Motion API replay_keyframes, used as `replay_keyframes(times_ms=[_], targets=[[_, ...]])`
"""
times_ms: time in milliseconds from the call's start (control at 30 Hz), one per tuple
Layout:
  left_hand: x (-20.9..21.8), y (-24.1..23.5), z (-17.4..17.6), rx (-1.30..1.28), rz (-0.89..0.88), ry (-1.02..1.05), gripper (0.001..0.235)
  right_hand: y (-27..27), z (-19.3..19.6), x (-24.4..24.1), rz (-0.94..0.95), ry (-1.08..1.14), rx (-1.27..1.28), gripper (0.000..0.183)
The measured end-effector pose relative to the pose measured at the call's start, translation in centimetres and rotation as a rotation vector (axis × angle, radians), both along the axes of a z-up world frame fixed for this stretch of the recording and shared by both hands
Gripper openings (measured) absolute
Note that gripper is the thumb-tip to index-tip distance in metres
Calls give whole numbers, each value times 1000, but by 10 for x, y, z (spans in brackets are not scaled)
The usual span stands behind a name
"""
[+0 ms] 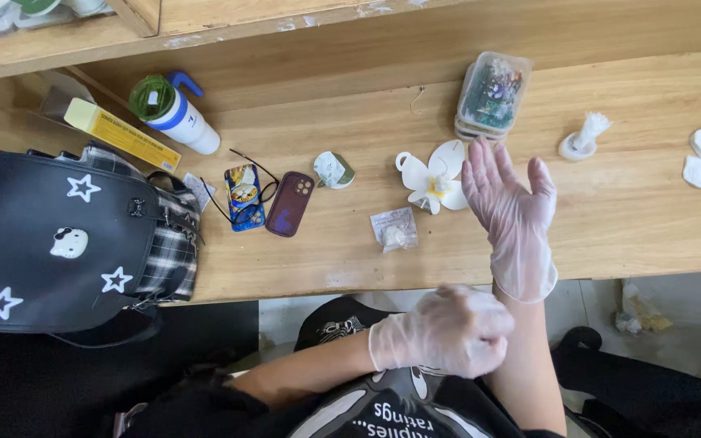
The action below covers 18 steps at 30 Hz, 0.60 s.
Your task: Packaging small items into decorative paper boxes while wearing protective gloves.
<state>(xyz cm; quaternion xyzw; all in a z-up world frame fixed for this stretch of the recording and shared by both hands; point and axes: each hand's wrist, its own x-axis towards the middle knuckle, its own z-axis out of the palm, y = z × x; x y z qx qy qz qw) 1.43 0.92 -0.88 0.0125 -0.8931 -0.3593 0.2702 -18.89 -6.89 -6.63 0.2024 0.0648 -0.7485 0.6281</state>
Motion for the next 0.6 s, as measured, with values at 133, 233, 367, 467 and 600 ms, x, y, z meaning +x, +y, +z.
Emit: replay_keyframes(times_ms=[133,233,367,467,600], targets=[[-7,-14,-78,323,274,-125,28,9,56,25,-10,-59,-245,60],[-29,-27,-125,1644,0,-154,48,13,65,41,24,-49,-401,58],[-44,-27,-163,1538,-45,67,46,22,67,45,129,-42,-484,54],[-36,-23,-118,1035,106,-68,41,32,77,53,152,-38,-540,58],[-40,1,-131,677,135,-337,39,52,125,70,180,118,-696,89]])
